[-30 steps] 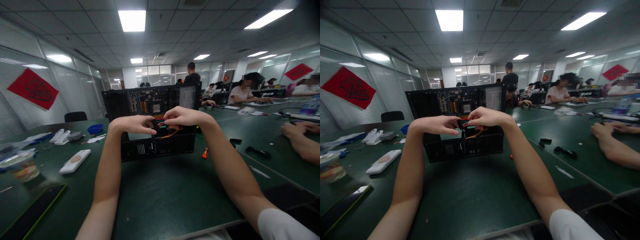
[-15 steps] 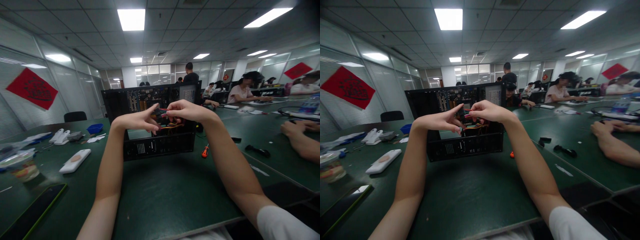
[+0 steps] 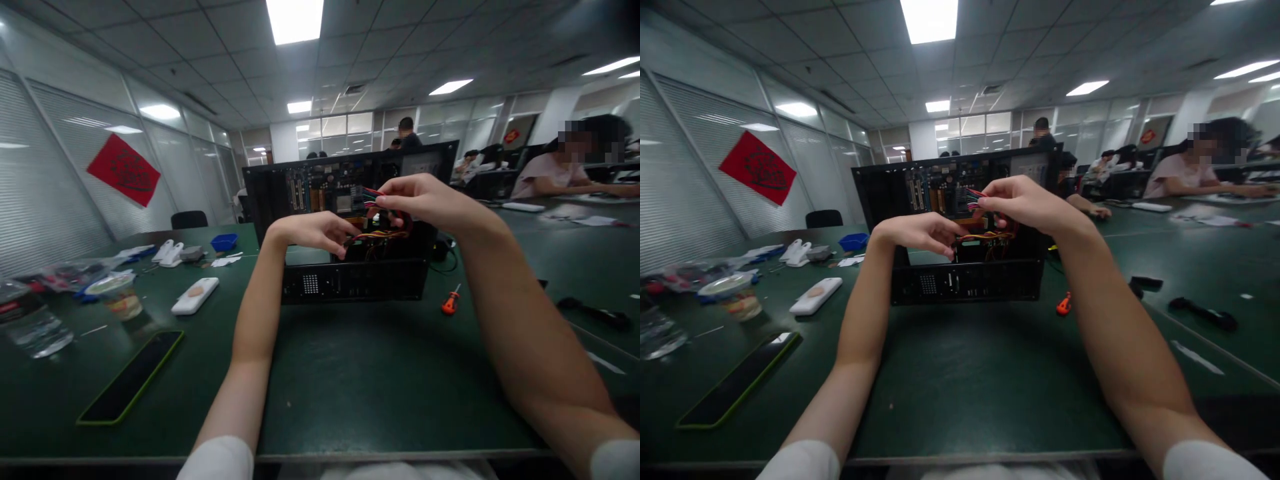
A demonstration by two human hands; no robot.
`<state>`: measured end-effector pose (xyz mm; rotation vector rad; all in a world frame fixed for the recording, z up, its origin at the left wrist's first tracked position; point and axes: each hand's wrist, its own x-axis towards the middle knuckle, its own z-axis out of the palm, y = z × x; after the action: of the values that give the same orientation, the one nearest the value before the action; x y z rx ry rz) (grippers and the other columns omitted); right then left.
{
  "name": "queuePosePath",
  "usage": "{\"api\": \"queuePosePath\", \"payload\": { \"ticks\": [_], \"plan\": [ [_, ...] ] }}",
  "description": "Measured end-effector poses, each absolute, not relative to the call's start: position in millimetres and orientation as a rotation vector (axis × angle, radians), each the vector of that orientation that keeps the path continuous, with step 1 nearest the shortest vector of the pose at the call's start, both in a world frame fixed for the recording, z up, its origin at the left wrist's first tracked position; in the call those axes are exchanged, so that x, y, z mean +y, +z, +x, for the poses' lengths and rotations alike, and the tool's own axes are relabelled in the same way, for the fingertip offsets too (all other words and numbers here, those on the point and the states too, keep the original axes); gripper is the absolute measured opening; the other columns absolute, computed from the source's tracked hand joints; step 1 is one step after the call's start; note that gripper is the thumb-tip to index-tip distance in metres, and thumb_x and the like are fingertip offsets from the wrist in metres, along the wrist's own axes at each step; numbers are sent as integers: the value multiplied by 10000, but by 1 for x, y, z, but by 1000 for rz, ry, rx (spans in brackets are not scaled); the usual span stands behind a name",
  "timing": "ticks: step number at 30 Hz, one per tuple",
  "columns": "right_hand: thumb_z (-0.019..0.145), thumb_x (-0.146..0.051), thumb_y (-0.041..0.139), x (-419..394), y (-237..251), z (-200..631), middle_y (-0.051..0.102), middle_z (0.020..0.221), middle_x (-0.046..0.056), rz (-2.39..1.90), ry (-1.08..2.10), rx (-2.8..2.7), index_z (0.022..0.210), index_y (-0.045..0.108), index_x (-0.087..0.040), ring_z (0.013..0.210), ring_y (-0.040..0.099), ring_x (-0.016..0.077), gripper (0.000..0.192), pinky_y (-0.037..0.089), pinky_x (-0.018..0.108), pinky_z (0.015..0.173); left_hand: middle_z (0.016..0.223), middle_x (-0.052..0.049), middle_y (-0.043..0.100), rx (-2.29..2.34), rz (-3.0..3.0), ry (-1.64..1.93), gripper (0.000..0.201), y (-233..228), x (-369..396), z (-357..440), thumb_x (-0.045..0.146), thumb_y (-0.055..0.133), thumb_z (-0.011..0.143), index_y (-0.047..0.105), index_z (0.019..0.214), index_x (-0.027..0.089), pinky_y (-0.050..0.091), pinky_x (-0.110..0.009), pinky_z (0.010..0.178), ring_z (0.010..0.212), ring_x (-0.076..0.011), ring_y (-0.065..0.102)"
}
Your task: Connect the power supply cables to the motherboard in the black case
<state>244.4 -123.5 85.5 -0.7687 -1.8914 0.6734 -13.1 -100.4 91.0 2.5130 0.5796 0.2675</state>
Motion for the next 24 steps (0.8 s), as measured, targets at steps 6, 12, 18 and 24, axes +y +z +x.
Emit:
{"api": "queuePosePath", "payload": {
  "ticks": [6,12,18,24],
  "plan": [
    [787,-517,826,-119,82,242,714,679,34,-744,579,-1866,801,748,-198,454,522,78,330,346,224,401,967,-100,786,589,2569,576,271,99,-114,-13,290,757,861,802,1073,126,566,-279,786,873,-183,718],
    [799,-549,807,-127,82,234,652,594,-12,-742,609,-1905,846,736,-196,412,480,77,363,299,220,372,802,-72,748,660,2725,798,303,103,-133,-2,363,636,960,792,944,104,498,-221,637,710,-134,659],
    [821,-574,759,-135,86,233,637,596,-8,-825,658,-1892,782,694,-200,429,509,102,382,324,235,377,672,-33,684,748,2894,948,325,104,-145,1,350,598,966,778,834,113,385,-220,531,594,-117,570],
    [831,-542,738,-129,87,234,628,645,5,-809,581,-1938,713,679,-186,551,530,115,381,376,245,488,742,-67,733,866,2942,1011,297,103,-140,-2,342,595,969,794,888,138,422,-243,573,646,-151,628]
  ]
}}
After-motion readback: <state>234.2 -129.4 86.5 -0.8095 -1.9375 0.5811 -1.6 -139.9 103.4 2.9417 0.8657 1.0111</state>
